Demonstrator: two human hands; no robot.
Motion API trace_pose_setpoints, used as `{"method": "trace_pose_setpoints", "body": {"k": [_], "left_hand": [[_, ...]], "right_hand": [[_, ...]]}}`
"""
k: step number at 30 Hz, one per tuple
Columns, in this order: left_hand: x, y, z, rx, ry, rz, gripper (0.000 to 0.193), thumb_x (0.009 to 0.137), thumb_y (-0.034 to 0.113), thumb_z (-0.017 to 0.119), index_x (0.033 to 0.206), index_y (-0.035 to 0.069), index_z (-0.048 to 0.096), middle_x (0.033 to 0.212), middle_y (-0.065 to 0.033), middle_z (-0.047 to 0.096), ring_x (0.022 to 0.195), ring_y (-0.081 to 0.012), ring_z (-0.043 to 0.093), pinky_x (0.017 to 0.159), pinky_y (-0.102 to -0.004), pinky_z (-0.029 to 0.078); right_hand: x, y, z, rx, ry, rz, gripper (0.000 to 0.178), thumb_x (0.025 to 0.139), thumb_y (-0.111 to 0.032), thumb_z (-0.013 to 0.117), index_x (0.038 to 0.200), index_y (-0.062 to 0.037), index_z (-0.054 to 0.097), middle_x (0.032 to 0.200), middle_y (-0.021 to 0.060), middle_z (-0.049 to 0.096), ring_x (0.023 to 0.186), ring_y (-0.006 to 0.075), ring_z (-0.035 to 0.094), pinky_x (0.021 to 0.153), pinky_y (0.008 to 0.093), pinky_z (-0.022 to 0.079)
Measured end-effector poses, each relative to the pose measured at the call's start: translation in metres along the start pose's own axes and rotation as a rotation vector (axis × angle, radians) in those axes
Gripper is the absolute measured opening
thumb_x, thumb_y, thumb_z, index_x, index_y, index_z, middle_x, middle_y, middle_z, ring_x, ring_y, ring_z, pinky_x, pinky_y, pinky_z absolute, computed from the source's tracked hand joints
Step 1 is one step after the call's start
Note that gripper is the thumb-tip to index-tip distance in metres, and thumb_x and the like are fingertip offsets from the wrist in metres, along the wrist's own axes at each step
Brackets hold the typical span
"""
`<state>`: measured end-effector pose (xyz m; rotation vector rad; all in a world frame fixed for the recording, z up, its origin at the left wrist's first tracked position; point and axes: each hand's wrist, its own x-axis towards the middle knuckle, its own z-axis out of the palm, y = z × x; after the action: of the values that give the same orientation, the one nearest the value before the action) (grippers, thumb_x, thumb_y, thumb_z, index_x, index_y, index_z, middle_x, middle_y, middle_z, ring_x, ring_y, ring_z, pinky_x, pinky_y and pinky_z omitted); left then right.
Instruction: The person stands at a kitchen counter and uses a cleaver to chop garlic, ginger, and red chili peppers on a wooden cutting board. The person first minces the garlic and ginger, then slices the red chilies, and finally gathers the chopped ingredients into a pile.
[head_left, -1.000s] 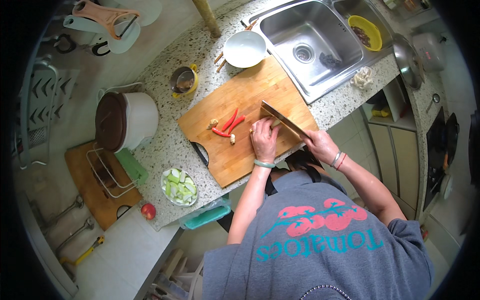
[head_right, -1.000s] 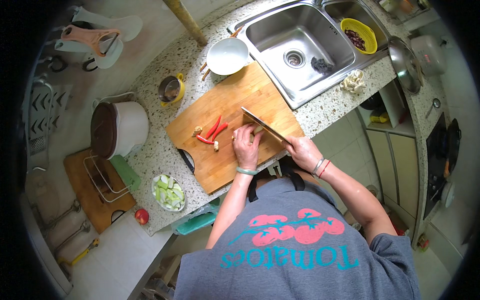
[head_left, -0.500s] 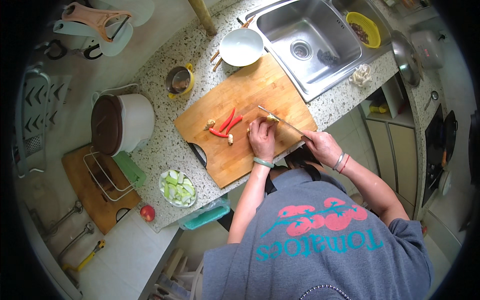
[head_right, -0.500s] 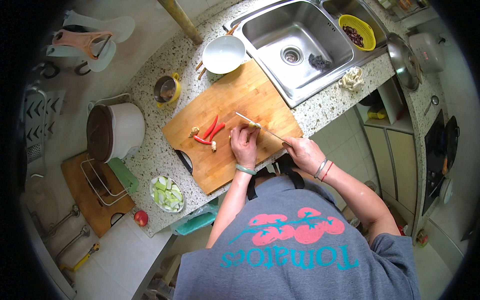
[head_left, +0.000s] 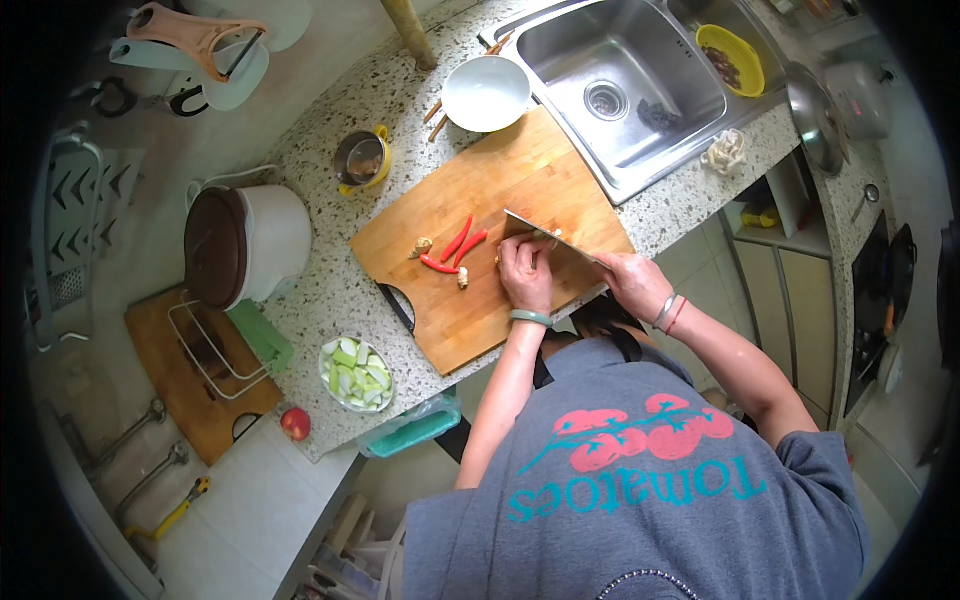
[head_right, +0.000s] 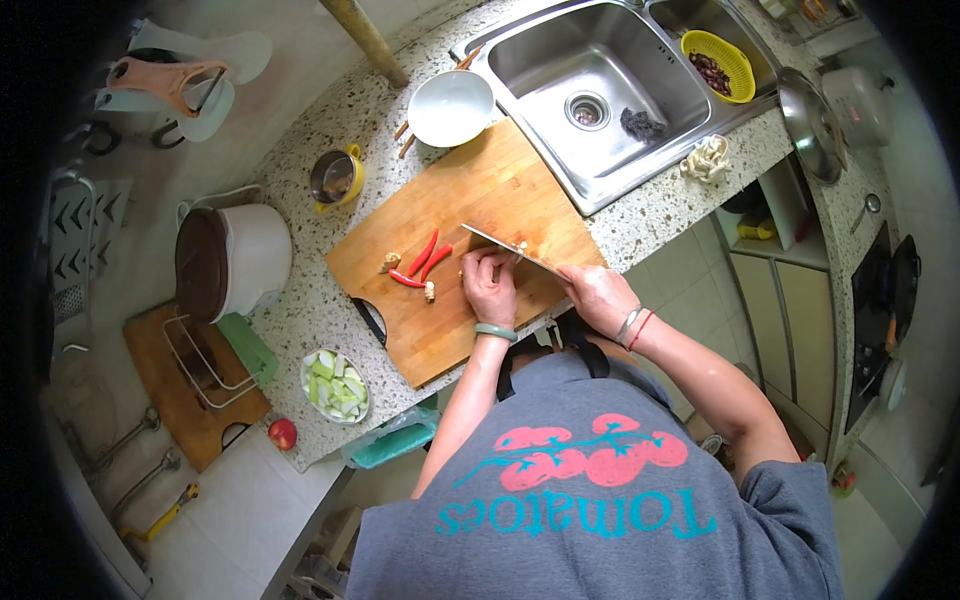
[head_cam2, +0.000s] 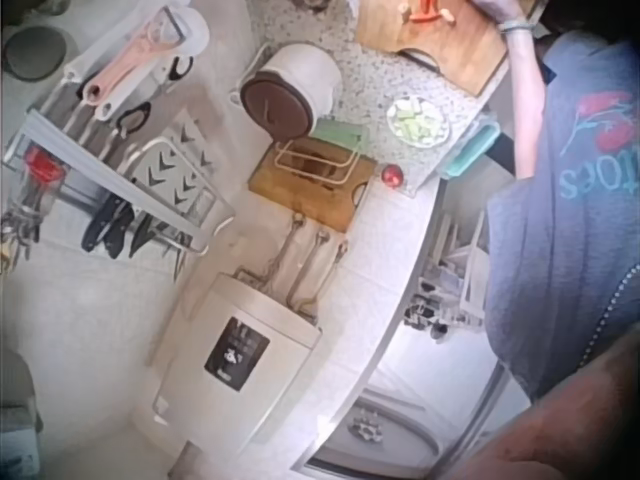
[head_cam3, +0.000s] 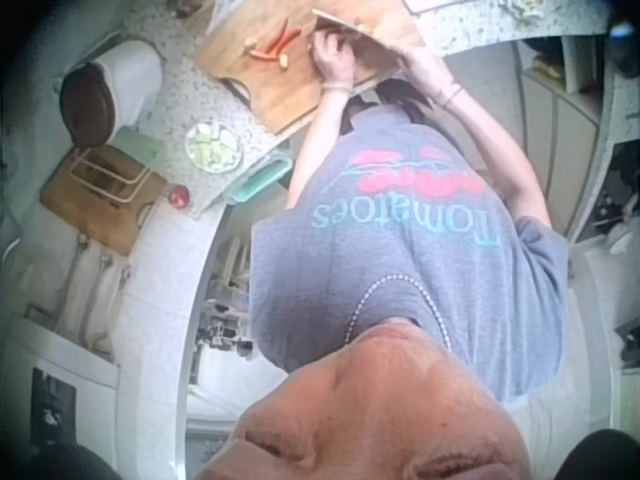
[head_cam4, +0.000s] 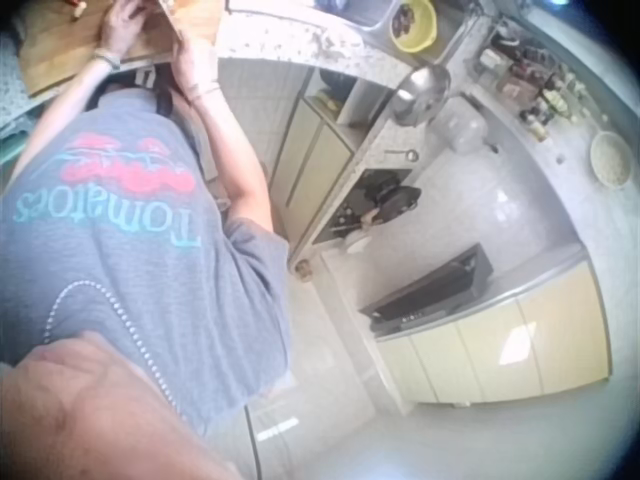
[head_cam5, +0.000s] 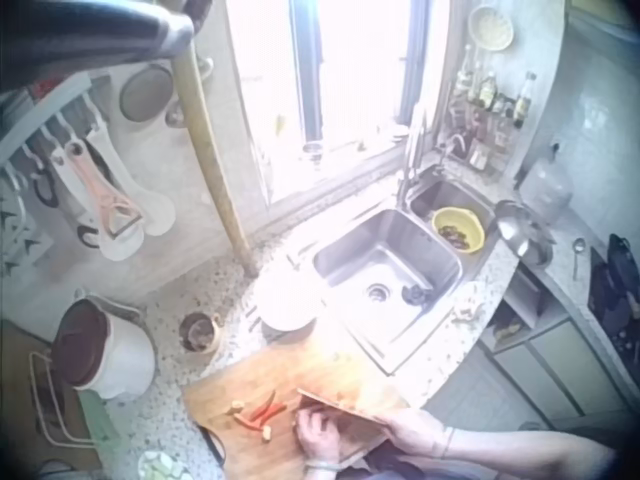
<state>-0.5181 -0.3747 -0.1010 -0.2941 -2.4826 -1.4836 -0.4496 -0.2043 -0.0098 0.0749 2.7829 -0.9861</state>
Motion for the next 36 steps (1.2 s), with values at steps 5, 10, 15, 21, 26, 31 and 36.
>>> {"method": "trace_pose_setpoints", "body": {"k": [5, 10, 15, 21, 26, 31, 36], "left_hand": [[0.000, 0.003, 0.001, -0.016, 0.018, -0.058, 0.012, 0.075, 0.005, 0.076, 0.078, 0.005, 0.064, 0.091, -0.0087, 0.060, 0.086, -0.0280, 0.059, 0.076, -0.0393, 0.048], [-0.001, 0.001, 0.001, -0.026, -0.013, -0.047, 0.012, 0.075, 0.003, 0.075, 0.078, 0.004, 0.064, 0.089, -0.0094, 0.059, 0.086, -0.0275, 0.059, 0.075, -0.0378, 0.048], [-0.001, 0.001, -0.001, -0.030, -0.008, -0.036, 0.013, 0.075, -0.001, 0.075, 0.079, 0.002, 0.063, 0.088, -0.0101, 0.059, 0.084, -0.0270, 0.059, 0.075, -0.0355, 0.048], [-0.001, 0.002, 0.000, -0.046, -0.008, -0.033, 0.013, 0.077, -0.001, 0.074, 0.079, 0.002, 0.062, 0.087, -0.0101, 0.059, 0.084, -0.0274, 0.058, 0.074, -0.0357, 0.048], [-0.001, 0.000, -0.001, -0.039, -0.037, -0.055, 0.009, 0.077, 0.002, 0.072, 0.081, 0.003, 0.063, 0.090, -0.0101, 0.060, 0.089, -0.0294, 0.058, 0.080, -0.0395, 0.047], [0.001, 0.001, -0.001, 0.022, -0.006, 0.023, 0.013, 0.078, 0.002, 0.074, 0.080, 0.002, 0.061, 0.086, -0.0110, 0.060, 0.085, -0.0290, 0.058, 0.077, -0.0380, 0.048], [-0.001, 0.001, -0.001, -0.004, -0.013, -0.011, 0.008, 0.078, 0.001, 0.070, 0.082, 0.004, 0.062, 0.090, -0.0116, 0.059, 0.088, -0.0315, 0.058, 0.079, -0.0411, 0.047]], "right_hand": [[-0.008, -0.004, -0.011, -0.058, -0.078, 0.014, 0.017, 0.092, -0.012, 0.060, 0.107, -0.0050, 0.061, 0.078, 0.0204, 0.065, 0.073, 0.0403, 0.064, 0.063, 0.0480, 0.051], [-0.001, 0.001, 0.007, -0.050, -0.003, 0.013, 0.015, 0.092, -0.013, 0.060, 0.104, -0.0048, 0.063, 0.078, 0.0205, 0.065, 0.073, 0.0401, 0.064, 0.063, 0.0480, 0.051], [-0.004, -0.010, -0.009, -0.013, -0.041, 0.016, 0.013, 0.094, -0.017, 0.056, 0.098, -0.0058, 0.060, 0.073, 0.0217, 0.064, 0.069, 0.0421, 0.063, 0.062, 0.0507, 0.051], [0.003, -0.003, 0.008, -0.030, -0.007, 0.040, 0.013, 0.093, -0.018, 0.057, 0.097, -0.0063, 0.062, 0.074, 0.0225, 0.064, 0.071, 0.0424, 0.064, 0.063, 0.0516, 0.051], [0.012, -0.008, 0.011, -0.029, -0.006, 0.051, 0.013, 0.092, -0.015, 0.059, 0.099, -0.0061, 0.064, 0.074, 0.0219, 0.064, 0.072, 0.0415, 0.064, 0.064, 0.0503, 0.051], [0.015, -0.004, 0.008, 0.024, -0.016, 0.037, 0.013, 0.093, -0.017, 0.059, 0.096, -0.0056, 0.064, 0.073, 0.0226, 0.064, 0.071, 0.0413, 0.064, 0.063, 0.0501, 0.051], [0.005, -0.013, -0.011, -0.064, -0.103, 0.047, 0.014, 0.093, -0.016, 0.059, 0.095, -0.0032, 0.065, 0.071, 0.0222, 0.063, 0.069, 0.0408, 0.063, 0.062, 0.0493, 0.050]]}}
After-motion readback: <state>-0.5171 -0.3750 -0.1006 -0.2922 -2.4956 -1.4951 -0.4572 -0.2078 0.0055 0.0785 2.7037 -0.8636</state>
